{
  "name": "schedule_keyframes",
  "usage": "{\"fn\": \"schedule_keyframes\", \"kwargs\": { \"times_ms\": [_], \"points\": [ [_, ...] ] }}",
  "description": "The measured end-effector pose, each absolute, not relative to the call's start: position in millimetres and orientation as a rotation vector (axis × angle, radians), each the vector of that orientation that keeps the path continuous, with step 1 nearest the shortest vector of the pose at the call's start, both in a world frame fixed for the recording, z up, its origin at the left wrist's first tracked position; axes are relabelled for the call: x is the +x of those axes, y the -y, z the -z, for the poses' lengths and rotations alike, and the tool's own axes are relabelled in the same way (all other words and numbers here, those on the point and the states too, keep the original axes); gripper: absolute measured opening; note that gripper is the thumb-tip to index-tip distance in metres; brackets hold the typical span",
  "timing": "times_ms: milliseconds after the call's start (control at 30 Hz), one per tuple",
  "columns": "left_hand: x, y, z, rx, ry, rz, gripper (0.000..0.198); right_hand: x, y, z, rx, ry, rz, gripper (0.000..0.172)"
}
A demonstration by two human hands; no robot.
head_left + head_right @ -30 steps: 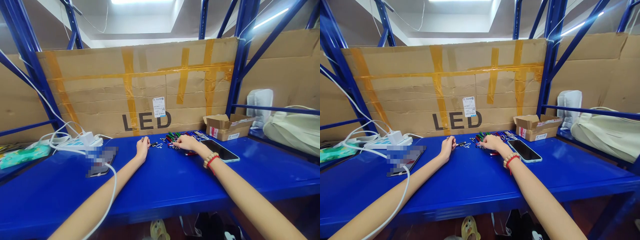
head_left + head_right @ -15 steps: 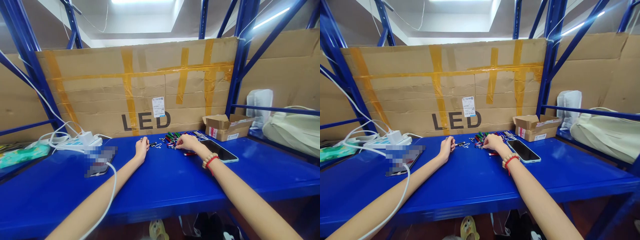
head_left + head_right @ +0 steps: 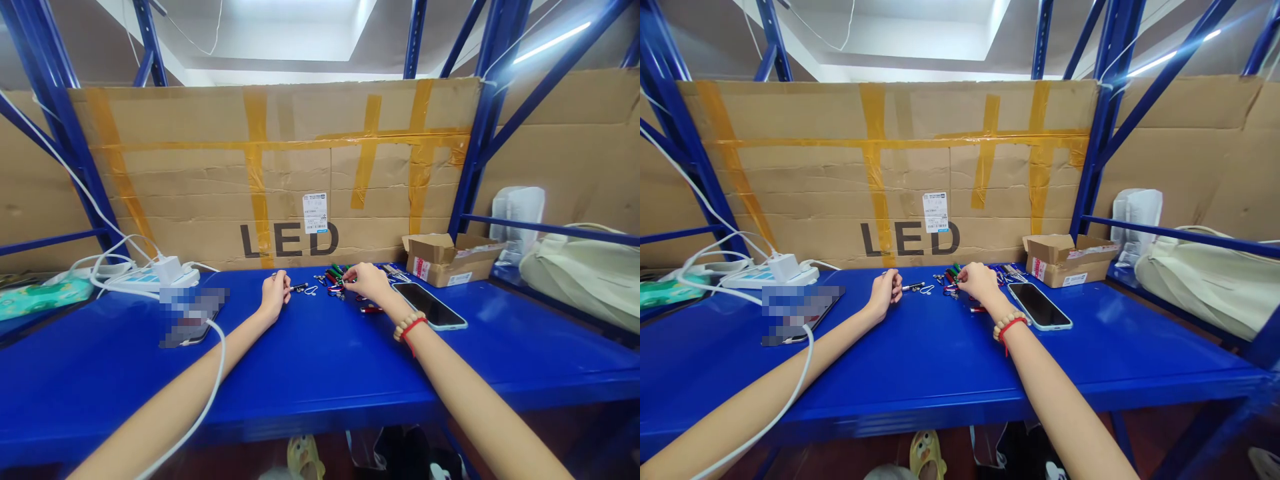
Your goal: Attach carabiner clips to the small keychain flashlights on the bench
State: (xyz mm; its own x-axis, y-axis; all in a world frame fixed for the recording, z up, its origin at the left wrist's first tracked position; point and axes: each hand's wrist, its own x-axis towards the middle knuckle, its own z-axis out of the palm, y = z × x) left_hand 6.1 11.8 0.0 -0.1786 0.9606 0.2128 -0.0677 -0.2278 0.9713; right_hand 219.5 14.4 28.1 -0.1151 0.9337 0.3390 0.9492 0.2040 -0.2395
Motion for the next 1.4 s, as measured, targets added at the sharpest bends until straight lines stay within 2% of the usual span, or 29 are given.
{"fn": "schedule_keyframes", "kwargs": {
  "times_ms": [100, 300, 500, 833, 1033, 1400],
  "points": [
    [1, -11, -3, 1.262, -1.205, -1.572, 0.028, 220, -14, -31, -1.671, 1.981, 0.075, 0.022],
    [-2, -7, -7, 1.257, -1.245, -1.584, 0.031, 219, -11, -34, -1.594, 1.843, -0.022, 0.017],
    [3, -5, -5, 1.305, -1.233, -1.479, 0.036, 203, -5, -25, -1.474, 1.961, -0.104, 0.015],
    [21, 10, 3, 1.789, -1.247, -1.113, 0.044, 180, 10, -22, -1.227, 2.094, -0.136, 0.031],
    [26, 8, 8, 2.027, -1.428, -1.053, 0.035, 181, 1, -17, -1.095, 2.069, -0.199, 0.032],
    [27, 12, -1, 2.043, -1.796, -0.779, 0.027, 184, -5, -17, -0.907, 2.076, -0.369, 0.034]
  ]
}}
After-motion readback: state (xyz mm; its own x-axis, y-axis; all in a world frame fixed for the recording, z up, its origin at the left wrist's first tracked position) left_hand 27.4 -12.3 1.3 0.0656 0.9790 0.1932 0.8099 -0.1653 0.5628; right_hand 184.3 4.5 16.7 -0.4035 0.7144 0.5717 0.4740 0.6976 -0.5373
